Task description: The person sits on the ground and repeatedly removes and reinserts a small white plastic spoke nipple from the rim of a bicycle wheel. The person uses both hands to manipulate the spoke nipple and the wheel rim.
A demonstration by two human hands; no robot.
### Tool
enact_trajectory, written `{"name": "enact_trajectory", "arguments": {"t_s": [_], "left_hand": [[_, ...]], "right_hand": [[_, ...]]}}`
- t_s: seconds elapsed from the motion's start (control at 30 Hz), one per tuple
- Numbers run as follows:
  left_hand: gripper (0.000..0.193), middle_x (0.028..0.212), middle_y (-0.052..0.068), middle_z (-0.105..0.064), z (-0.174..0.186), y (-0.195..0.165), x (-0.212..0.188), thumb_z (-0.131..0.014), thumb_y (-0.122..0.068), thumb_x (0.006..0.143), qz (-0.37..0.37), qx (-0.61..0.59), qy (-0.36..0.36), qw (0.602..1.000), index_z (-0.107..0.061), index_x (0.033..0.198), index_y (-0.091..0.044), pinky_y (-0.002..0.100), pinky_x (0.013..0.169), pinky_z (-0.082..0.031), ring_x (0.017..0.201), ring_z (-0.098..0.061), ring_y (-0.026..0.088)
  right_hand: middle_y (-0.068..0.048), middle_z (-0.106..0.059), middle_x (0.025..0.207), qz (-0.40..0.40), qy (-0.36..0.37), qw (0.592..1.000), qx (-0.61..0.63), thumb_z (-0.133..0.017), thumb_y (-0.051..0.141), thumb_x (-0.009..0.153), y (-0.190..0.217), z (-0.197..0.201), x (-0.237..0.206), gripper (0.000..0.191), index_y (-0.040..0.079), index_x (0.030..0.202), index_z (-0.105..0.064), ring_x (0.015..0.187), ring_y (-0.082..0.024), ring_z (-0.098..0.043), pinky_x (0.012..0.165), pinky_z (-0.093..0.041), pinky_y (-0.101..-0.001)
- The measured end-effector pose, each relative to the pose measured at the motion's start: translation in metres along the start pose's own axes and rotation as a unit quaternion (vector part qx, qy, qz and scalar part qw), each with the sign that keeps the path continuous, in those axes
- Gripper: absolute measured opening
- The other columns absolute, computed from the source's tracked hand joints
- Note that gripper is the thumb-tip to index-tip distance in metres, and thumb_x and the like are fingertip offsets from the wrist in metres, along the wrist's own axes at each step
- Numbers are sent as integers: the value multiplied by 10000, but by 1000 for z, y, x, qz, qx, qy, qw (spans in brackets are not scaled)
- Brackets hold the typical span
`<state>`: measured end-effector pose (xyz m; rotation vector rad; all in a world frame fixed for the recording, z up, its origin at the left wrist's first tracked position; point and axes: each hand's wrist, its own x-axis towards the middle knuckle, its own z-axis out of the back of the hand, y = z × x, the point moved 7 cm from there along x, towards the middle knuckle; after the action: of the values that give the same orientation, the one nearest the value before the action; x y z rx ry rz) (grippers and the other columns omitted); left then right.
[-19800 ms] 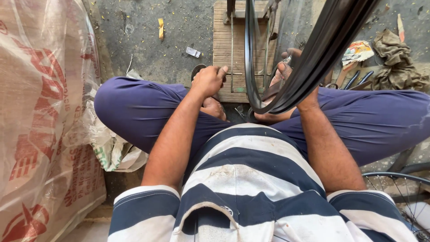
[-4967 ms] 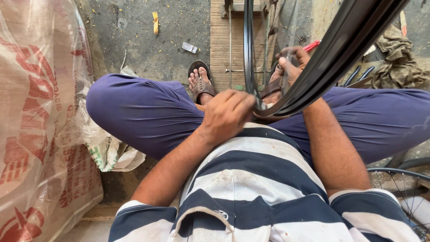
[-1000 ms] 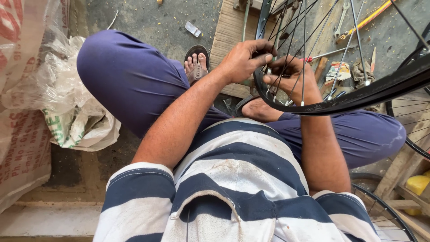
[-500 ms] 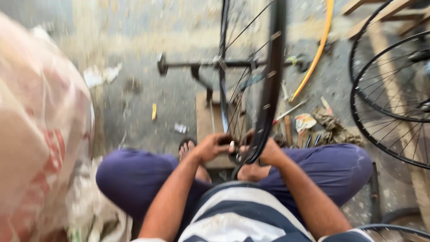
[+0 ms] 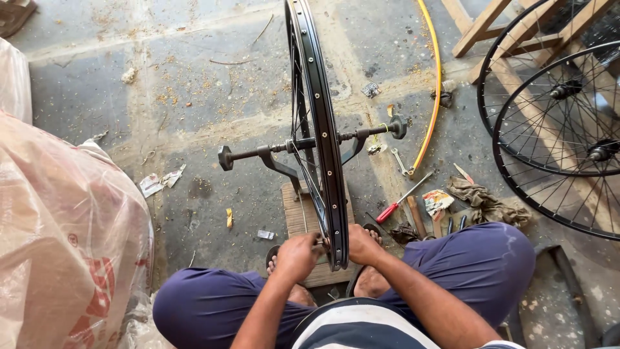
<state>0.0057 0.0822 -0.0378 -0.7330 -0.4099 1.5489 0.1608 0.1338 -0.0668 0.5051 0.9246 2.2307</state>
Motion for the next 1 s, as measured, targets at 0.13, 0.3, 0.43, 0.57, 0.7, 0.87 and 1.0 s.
{"name": "enact_trajectory", "arguments": {"t_s": [0.13,0.3,0.43,0.57,0.7,0.87,1.0], "left_hand": [[278,953,111,-763,67,-37,-22,-698,-306,945,-39,-170,-193,966,-738,1089,-71,358,730,-595,817,-754,240],[268,849,90,-722,129,-114,-50,-681,-285,948,-188,-258,-228,920,-719,1034,-33,311,694,-569,760,-724,214],[195,790,99,-675,138,-143,-60,-785,-218,915,-206,-156,-234,937,-705,977,-51,369,642,-518,704,-654,265],[215,933,121,-654,105,-130,-72,-771,-131,918,-299,-103,-260,912,-635,1057,-39,434,763,-488,836,-613,331],[318,984,113,-690,50,-82,-66,-768,-132,837,-242,-4,-171,955,-661,1118,-30,414,793,-507,883,-654,306],[365,1013,88,-715,20,-60,-71,-790,-128,856,-208,27,-179,961,-680,1185,-15,389,802,-516,902,-677,260],[349,1013,93,-714,16,-59,-70,-794,-129,874,-210,37,-174,961,-687,1178,2,381,793,-520,897,-680,256]], "right_hand": [[-194,-700,829,-32,27,998,-57,-677,184,840,4,-4,1,124,66,856,-711,783,-400,-689,682,-543,-482],[-195,-699,833,-114,-20,991,-63,-704,235,842,18,15,6,215,40,932,-692,765,-388,-698,672,-551,-474],[-186,-726,913,-75,-140,987,-5,-658,151,842,9,42,0,181,72,988,-729,824,-377,-706,710,-567,-447],[-242,-695,926,-178,-128,973,-68,-638,95,813,-41,45,-23,213,18,995,-718,870,-445,-654,787,-527,-500],[-239,-688,932,-195,-116,973,-36,-684,146,945,-57,52,-44,129,27,989,-711,895,-426,-671,792,-528,-485],[-180,-704,1103,-48,-173,984,18,-700,87,954,-22,57,-41,247,-11,1180,-684,1023,-324,-675,899,-542,-418],[-118,-685,1071,-134,-153,978,50,-645,65,1053,-30,43,-31,162,-5,1193,-688,1018,-228,-656,921,-533,-365]]}}
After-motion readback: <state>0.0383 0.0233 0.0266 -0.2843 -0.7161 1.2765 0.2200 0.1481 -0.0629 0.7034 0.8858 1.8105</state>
